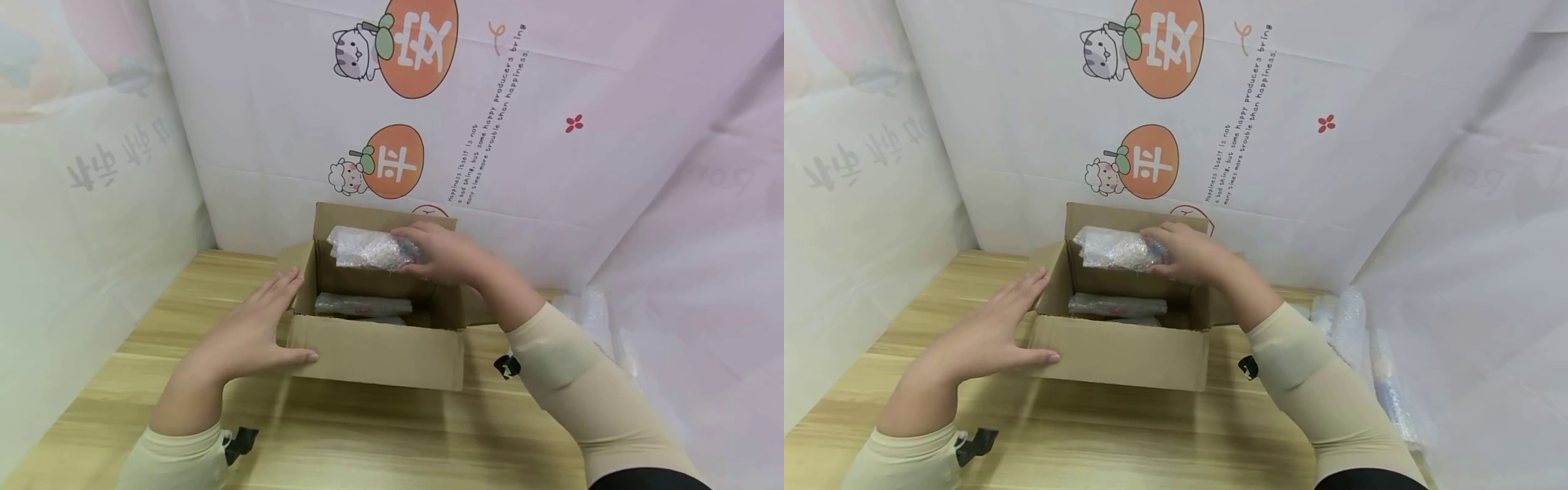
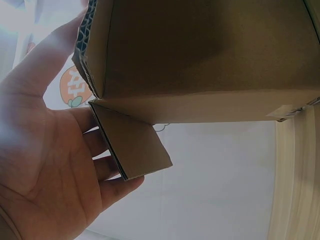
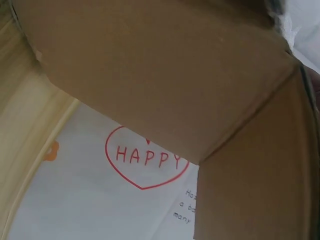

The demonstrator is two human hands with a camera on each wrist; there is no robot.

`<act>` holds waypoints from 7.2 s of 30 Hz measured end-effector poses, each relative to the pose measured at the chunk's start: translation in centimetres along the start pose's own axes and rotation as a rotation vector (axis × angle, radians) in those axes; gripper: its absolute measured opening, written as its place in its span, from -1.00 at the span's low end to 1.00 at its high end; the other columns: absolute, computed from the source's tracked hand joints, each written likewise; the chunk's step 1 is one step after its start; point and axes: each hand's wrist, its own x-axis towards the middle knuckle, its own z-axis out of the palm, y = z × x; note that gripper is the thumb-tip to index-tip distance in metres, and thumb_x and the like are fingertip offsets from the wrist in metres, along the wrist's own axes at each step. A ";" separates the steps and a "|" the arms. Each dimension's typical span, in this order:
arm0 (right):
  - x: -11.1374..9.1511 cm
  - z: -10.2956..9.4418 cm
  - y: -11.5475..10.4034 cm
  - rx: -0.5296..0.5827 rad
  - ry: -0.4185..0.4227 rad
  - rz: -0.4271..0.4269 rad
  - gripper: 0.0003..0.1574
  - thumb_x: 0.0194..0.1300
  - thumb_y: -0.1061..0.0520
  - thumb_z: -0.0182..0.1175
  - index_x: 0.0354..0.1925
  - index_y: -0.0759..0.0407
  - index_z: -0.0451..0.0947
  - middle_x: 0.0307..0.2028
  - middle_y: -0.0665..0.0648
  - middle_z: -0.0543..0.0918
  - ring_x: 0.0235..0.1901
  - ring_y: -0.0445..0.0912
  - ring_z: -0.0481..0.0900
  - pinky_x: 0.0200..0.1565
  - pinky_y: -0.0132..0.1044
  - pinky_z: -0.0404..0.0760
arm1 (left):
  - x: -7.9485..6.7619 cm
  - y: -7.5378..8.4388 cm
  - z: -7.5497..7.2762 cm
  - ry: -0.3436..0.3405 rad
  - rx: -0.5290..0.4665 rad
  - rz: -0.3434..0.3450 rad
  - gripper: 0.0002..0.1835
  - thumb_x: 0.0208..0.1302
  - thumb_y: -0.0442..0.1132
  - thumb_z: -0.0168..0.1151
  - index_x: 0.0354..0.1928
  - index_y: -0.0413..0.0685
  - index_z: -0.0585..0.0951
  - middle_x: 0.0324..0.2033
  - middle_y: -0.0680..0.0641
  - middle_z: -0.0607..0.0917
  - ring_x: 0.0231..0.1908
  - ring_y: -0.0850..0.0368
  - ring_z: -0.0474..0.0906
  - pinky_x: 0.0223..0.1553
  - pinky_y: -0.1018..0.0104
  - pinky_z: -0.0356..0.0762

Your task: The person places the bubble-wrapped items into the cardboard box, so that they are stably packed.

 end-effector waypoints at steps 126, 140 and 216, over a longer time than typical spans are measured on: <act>-26.9 8.7 19.3 0.250 0.006 1.118 0.35 0.36 -0.53 -0.27 0.40 0.68 -0.25 0.28 0.76 0.04 0.21 0.62 0.13 0.16 0.44 0.27 | 0.0 0.3 0.1 -0.007 -0.010 -0.012 0.33 -0.10 0.57 0.24 0.57 0.01 -0.08 0.56 -0.04 -0.06 0.53 -0.18 -0.14 0.45 -0.22 0.00; -27.0 8.6 19.8 0.239 -0.004 1.124 0.28 0.38 -0.50 -0.30 0.41 0.63 -0.16 0.30 0.72 0.08 0.23 0.59 0.13 0.20 0.41 0.25 | 0.1 0.3 0.0 -0.010 -0.019 -0.014 0.34 -0.10 0.58 0.22 0.57 0.01 -0.09 0.56 -0.04 -0.08 0.53 -0.18 -0.16 0.46 -0.23 -0.03; -5.6 -3.1 3.4 0.162 0.246 0.161 -0.22 0.35 -0.10 0.23 0.41 0.12 0.28 0.31 0.24 0.41 0.22 0.13 0.40 0.26 0.12 0.38 | 0.0 0.2 0.0 0.001 0.004 -0.003 0.32 -0.09 0.56 0.25 0.57 -0.01 -0.05 0.56 -0.04 -0.05 0.53 -0.16 -0.15 0.46 -0.20 0.01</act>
